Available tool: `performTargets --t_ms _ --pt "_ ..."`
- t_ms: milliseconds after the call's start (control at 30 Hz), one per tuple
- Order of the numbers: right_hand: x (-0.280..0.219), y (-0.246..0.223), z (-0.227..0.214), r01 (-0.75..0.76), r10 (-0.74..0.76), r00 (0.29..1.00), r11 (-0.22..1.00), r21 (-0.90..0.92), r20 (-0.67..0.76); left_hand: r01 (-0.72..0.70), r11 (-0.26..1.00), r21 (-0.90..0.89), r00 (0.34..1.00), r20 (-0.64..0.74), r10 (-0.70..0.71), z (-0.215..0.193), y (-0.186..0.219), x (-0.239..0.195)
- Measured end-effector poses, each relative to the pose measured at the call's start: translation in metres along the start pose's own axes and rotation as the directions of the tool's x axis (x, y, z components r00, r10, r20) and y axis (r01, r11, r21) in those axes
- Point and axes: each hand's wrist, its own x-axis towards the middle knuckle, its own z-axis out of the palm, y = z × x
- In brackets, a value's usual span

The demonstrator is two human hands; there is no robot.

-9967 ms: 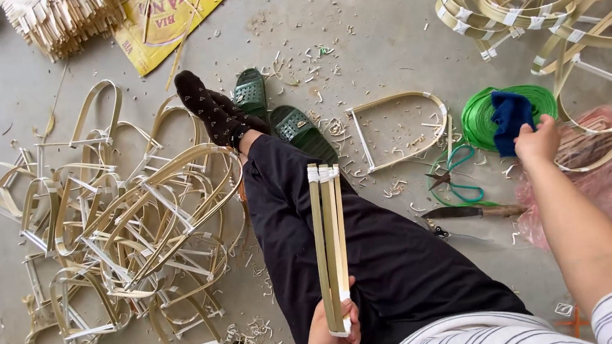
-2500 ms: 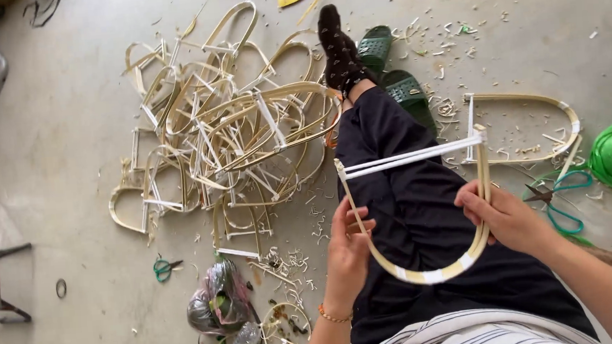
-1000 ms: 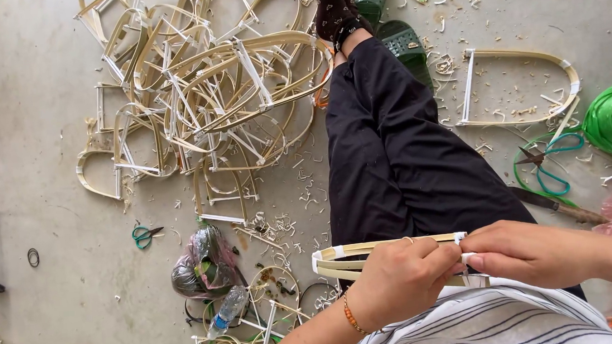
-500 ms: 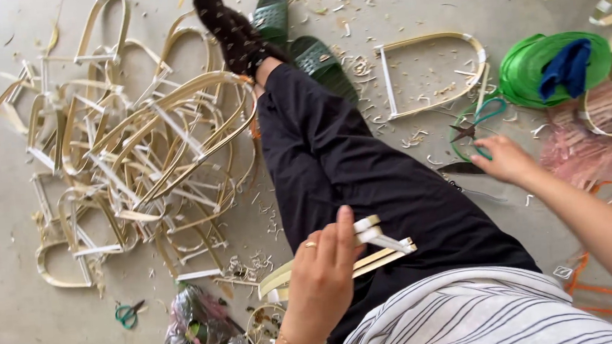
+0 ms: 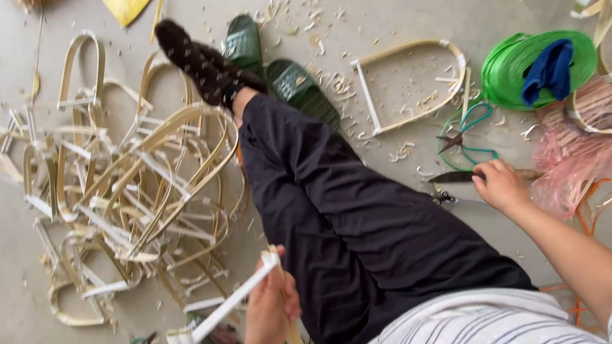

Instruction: The recorder is assembling and wrapping U-shaped bamboo or wooden frames using pliers and cloth tape.

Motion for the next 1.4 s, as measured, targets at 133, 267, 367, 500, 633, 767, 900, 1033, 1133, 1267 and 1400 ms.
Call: performTargets --t_ms 133,267,367,500,633,767,900,1033,1133,1267,1400 --pt "-0.007 0.02 -0.039 0.085 -0.046 0.936 0.992 0.098 -0.35 0.076 0.996 -0.039 0.995 0.066 -0.073 0.017 -0.021 0.006" --pt "-0.034 0.042 -0.03 0.003 0.049 0.98 0.965 0.261 -0.192 0.018 0.998 0.062 0.999 0.04 -0.02 0.025 -0.03 0.009" --pt "-0.08 0.037 0.019 0.077 -0.076 0.997 0.997 0.024 -0.005 0.022 0.995 0.099 1.0 0.008 -0.023 0.035 -0.034 0.006" --pt "-0.12 0.02 0.122 0.185 -0.238 0.954 0.946 -0.267 -0.181 0.014 0.994 0.105 1.0 -0.003 -0.013 0.045 -0.033 -0.003" --pt "-0.104 -0.023 0.093 0.248 -0.279 0.96 0.834 -0.492 0.01 -0.012 0.996 0.093 1.0 -0.01 0.013 0.06 -0.023 -0.018" --pt "-0.08 -0.039 0.045 0.216 -0.175 0.976 0.855 -0.471 0.13 -0.061 0.996 0.067 0.996 0.066 0.057 0.066 -0.021 -0.023" --pt "-0.041 0.009 0.082 0.167 -0.095 0.98 0.867 -0.469 0.174 -0.07 0.985 0.161 0.991 0.12 0.051 0.079 -0.025 -0.016" --pt "-0.022 0.018 0.022 0.104 -0.047 0.94 0.983 -0.152 0.338 -0.232 0.954 0.188 0.965 0.168 0.202 0.086 -0.034 -0.02" --pt "-0.007 0.032 -0.011 0.36 -0.378 0.924 0.914 0.188 0.065 -0.306 0.945 0.114 0.938 0.204 0.279 0.086 -0.047 -0.019" --pt "-0.05 -0.065 -0.156 -0.387 -0.226 0.735 0.634 0.669 0.639 -0.384 0.923 -0.033 0.885 0.271 0.378 0.088 -0.056 -0.027" --pt "-0.08 -0.101 -0.176 -0.062 -0.488 0.524 0.796 0.603 0.698 -0.391 0.918 -0.061 0.876 0.281 0.392 0.088 -0.051 -0.035"
